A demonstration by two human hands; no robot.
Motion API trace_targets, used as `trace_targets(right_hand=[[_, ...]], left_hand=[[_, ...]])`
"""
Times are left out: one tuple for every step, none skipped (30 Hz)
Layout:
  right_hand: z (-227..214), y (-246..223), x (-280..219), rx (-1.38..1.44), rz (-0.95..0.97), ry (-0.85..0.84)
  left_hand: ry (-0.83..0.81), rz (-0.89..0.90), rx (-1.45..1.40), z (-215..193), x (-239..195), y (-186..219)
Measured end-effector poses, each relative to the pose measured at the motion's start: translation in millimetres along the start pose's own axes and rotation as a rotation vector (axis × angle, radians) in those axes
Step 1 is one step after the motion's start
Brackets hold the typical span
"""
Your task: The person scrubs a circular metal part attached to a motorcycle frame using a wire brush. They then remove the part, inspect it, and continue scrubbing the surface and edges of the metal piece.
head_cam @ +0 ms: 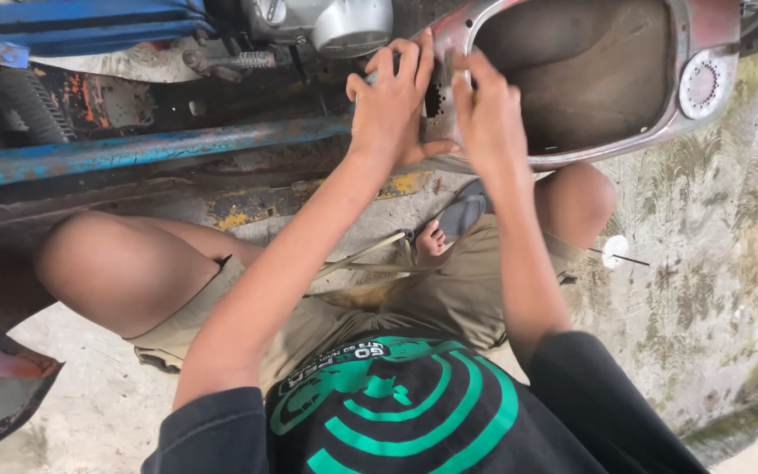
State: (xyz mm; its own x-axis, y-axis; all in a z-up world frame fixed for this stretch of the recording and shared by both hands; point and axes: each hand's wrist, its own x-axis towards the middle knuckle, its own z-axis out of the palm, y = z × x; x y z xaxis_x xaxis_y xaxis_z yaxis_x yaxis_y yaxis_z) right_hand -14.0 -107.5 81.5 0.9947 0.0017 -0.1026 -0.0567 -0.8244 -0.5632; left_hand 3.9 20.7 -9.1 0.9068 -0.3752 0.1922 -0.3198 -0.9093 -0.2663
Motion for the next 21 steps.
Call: trace_targets(right_hand=[[0.0, 14.5, 11.8, 0.112, 0.04, -0.055], [-0.9, 27.9, 27.1, 0.225, 0.072, -0.106], [-9.4, 33.9, 22.8, 0.232, 0.063, -0.095], [-17.1, 40.5, 18.9, 0.484, 0.143, -0.027], [-24.7, 47.7, 15.3, 0.736, 0.222, 0.04], [-37.7, 40.6, 2.4, 0.738, 0.213, 0.044], [-50.6, 34.0, -10.8, 0.756, 0.261, 0.084], [-63.1, 27.3, -22.9, 0.775, 0.305, 0.121], [-63.9, 43.4, -27.7, 0.778, 0.292, 0.12], [-64.2, 60.2, -32.4, 0.857, 0.289, 0.12], [-64.3, 77.3, -36.5, 0.936, 0.285, 0.119], [-60.5, 101.7, -38.8, 0.94, 0.275, 0.112], [-56.3, 126.3, -40.4, 1.053, 0.282, 0.086], [-51.4, 150.6, -41.5, 1.166, 0.291, 0.058], [-50.8, 161.9, -40.2, 1.17, 0.283, 0.049], [-49.3, 173.5, -39.5, 1.256, 0.261, 0.009], [-47.5, 185.3, -38.7, 1.341, 0.241, -0.032], [-44.0, 199.2, -34.9, 1.342, 0.24, -0.038], [-40.4, 213.0, -30.8, 1.459, 0.181, -0.109], [-38.4, 227.0, -25.3, 1.573, 0.117, -0.18], [-39.9, 226.0, -23.8, 1.571, 0.113, -0.185]], left_hand=[[0.012, -0.006, 0.004, -0.1, -2.5, -1.0], [0.032, -0.016, 0.013, -0.2, -1.2, -4.0], [0.042, -0.015, 0.023, 0.7, 0.3, -3.6], [0.008, -0.018, -0.079, 2.1, 0.9, -2.8], [-0.025, -0.021, -0.181, 3.8, 1.9, -1.8], [-0.018, -0.023, -0.176, 2.2, 1.7, -2.6], [-0.058, -0.038, -0.286, 0.6, 1.5, -3.1], [-0.098, -0.058, -0.394, -0.9, 1.5, -4.4], [-0.089, -0.065, -0.388, -4.5, 1.3, -11.1], [-0.105, -0.083, -0.46, -7.8, 0.3, -17.3], [-0.12, -0.102, -0.532, -11.0, -0.7, -23.3], [-0.116, -0.111, -0.524, -13.5, -3.5, -29.3], [-0.131, -0.109, -0.574, -15.8, -6.5, -35.3], [-0.148, -0.106, -0.624, -18.1, -9.9, -41.5], [-0.145, -0.116, -0.616, -14.9, -8.8, -42.6], [-0.182, -0.099, -0.627, -11.6, -10.3, -43.0], [-0.22, -0.082, -0.64, -8.0, -12.1, -43.4], [-0.221, -0.087, -0.638, -6.1, -13.6, -43.6], [-0.208, -0.084, -0.668, -4.1, -15.0, -43.9], [-0.191, -0.081, -0.7, -2.3, -14.6, -43.8], [-0.188, -0.086, -0.699, -0.4, -13.1, -43.6]])
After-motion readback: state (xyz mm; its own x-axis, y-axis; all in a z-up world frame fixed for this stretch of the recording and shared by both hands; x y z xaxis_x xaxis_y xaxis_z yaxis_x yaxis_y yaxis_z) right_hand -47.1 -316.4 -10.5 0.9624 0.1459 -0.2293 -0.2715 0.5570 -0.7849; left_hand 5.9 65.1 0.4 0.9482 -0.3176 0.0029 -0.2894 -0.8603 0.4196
